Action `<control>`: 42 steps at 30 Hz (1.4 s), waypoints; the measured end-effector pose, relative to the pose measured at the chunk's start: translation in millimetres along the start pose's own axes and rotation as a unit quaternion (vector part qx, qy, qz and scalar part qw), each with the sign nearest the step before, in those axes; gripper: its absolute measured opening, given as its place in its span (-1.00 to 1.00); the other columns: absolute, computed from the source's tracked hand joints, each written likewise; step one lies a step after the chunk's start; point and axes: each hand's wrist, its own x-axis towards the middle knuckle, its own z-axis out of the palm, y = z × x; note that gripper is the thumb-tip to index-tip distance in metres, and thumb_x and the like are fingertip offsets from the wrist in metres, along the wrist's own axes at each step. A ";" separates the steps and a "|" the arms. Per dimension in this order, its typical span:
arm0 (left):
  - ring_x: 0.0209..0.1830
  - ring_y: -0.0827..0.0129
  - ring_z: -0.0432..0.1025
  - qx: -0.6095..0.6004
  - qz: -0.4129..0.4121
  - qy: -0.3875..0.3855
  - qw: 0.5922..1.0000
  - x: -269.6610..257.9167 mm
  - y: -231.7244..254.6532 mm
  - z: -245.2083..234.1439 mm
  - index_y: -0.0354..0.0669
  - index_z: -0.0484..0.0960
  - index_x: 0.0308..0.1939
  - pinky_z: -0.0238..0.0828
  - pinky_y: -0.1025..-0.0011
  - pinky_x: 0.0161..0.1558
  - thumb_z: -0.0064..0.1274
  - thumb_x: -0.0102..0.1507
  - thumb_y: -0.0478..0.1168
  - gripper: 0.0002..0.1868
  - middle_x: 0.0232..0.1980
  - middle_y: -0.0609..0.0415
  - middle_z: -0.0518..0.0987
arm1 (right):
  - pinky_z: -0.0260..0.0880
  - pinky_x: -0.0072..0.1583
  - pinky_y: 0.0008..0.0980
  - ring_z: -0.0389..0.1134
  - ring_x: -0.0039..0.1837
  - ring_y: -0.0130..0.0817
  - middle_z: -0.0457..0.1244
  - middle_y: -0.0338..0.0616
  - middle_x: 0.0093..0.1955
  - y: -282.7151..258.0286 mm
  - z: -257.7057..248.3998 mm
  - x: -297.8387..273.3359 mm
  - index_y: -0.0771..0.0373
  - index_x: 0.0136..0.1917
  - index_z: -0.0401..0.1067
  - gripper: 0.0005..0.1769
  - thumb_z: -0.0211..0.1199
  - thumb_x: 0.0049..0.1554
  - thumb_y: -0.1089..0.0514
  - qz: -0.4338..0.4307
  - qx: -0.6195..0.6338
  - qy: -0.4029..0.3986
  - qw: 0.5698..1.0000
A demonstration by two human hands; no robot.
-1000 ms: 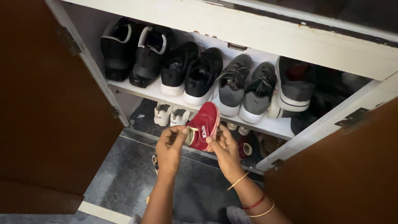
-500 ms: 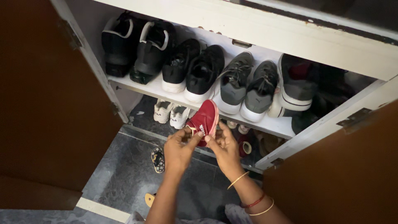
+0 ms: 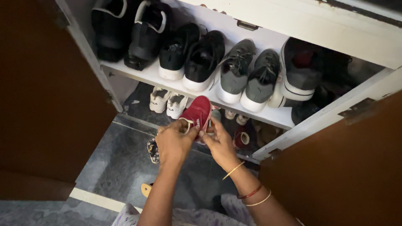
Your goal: The person organizes a shoe cabinet by picking up various pairs of shoes from the floor, inspecting them, and placing them onto the shelves. The person handles black sneakers, white clogs, light blue slides, and red slip-ons, arranging them in rows within the cabinet.
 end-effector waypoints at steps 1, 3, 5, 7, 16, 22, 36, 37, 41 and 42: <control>-0.10 -0.05 0.51 0.016 0.016 0.011 1.000 -1.8 0.0 -3.1 -0.16 0.79 -0.18 0.40 0.09 0.01 0.32 0.04 0.04 -0.59 -0.25 -0.11 0.74 | 0.44 -0.05 -0.50 0.41 -0.06 -0.51 0.36 -0.20 0.02 -2.2 1.7 -0.9 0.18 0.56 0.12 -0.28 0.25 0.17 0.23 0.007 -0.002 -0.001 1.000; -0.02 -0.06 0.51 0.009 0.007 0.001 1.000 -4.5 1.0 -10.3 -0.16 0.77 -0.14 0.40 0.10 0.06 0.31 0.06 0.02 -0.59 -0.17 -0.15 0.71 | 0.43 -0.08 -0.49 0.42 -0.09 -0.46 0.35 -0.18 0.01 -10.7 5.7 -2.5 0.18 0.57 0.09 -0.24 0.26 0.16 0.25 0.020 -0.007 -0.003 1.000; 0.04 -0.05 0.53 -0.016 -0.011 -0.018 1.000 -8.8 1.1 -16.4 -0.15 0.73 -0.08 0.42 0.13 0.10 0.29 0.08 0.00 -0.58 -0.09 -0.16 0.69 | 0.44 -0.08 -0.46 0.43 -0.07 -0.45 0.34 -0.18 0.01 -21.1 8.4 -5.9 0.15 0.59 0.07 -0.23 0.25 0.16 0.22 0.045 0.017 -0.009 0.999; 0.09 0.00 0.58 -0.060 -0.039 -0.048 0.996 -16.0 -1.1 -21.6 -0.13 0.68 0.01 0.47 0.20 0.15 0.25 0.11 -0.03 -0.56 0.00 -0.15 0.68 | 0.43 -0.08 -0.44 0.44 -0.03 -0.43 0.35 -0.18 0.02 -31.6 10.5 -11.9 0.12 0.60 0.08 -0.22 0.24 0.16 0.17 0.071 0.045 -0.009 0.996; 0.47 -0.19 0.16 0.066 0.248 -0.046 0.965 -56.6 -5.8 -31.7 -0.12 0.55 0.22 0.05 -0.05 0.39 0.23 0.00 -0.27 -0.34 0.31 -0.07 0.53 | 0.43 0.05 -0.42 0.39 0.18 -0.41 0.31 -0.22 0.23 -75.5 21.8 -37.6 0.14 0.58 0.11 -0.21 0.29 0.14 0.11 0.077 0.186 -0.017 0.979; 0.44 -0.20 0.19 0.081 0.232 -0.040 0.969 -92.0 -7.7 -50.0 -0.25 0.39 0.34 0.15 0.01 0.33 0.13 0.13 -0.30 -0.34 0.36 -0.15 0.44 | 0.44 -0.04 -0.31 0.39 0.07 -0.40 0.31 -0.20 0.14 -95.9 39.4 -47.0 0.02 0.55 0.06 -0.18 0.22 0.05 0.10 0.110 0.206 -0.028 0.972; 0.18 -0.02 0.47 -0.004 0.170 0.136 0.976 -133.7 -24.1 -115.4 -0.05 0.58 0.11 0.39 0.15 0.16 0.11 0.20 -0.35 -0.61 0.09 -0.02 0.63 | 0.44 0.01 -0.38 0.38 0.12 -0.46 0.30 -0.33 0.27 -104.9 114.6 -66.6 0.10 0.56 0.12 -0.30 0.02 0.16 0.03 0.102 0.239 -0.122 0.958; 0.18 -0.05 0.46 0.008 0.186 0.145 0.972 -130.7 -26.6 -114.6 -0.06 0.58 0.09 0.37 0.12 0.17 0.12 0.19 -0.36 -0.62 0.05 -0.03 0.64 | 0.43 0.01 -0.39 0.38 0.13 -0.45 0.30 -0.30 0.28 -106.4 116.0 -65.5 0.11 0.56 0.11 -0.31 0.04 0.17 0.03 0.104 0.232 -0.118 0.960; 0.20 -0.08 0.45 -0.004 0.205 0.129 0.970 -120.7 -27.3 -112.1 -0.11 0.53 0.02 0.37 0.09 0.16 0.14 0.15 -0.37 -0.65 0.08 -0.09 0.62 | 0.41 0.06 -0.38 0.37 0.14 -0.41 0.28 -0.13 0.29 -101.2 116.4 -59.1 0.13 0.59 0.06 -0.25 0.14 0.16 0.14 0.082 0.238 -0.095 0.963; 0.21 -0.10 0.44 -0.005 0.226 0.119 0.967 -117.7 -23.8 -112.7 -0.14 0.51 0.00 0.36 0.09 0.16 0.16 0.15 -0.36 -0.66 0.06 -0.08 0.63 | 0.41 0.08 -0.38 0.36 0.15 -0.40 0.28 -0.07 0.27 -98.8 115.4 -55.9 0.13 0.60 0.04 -0.22 0.17 0.14 0.19 0.068 0.248 -0.089 0.962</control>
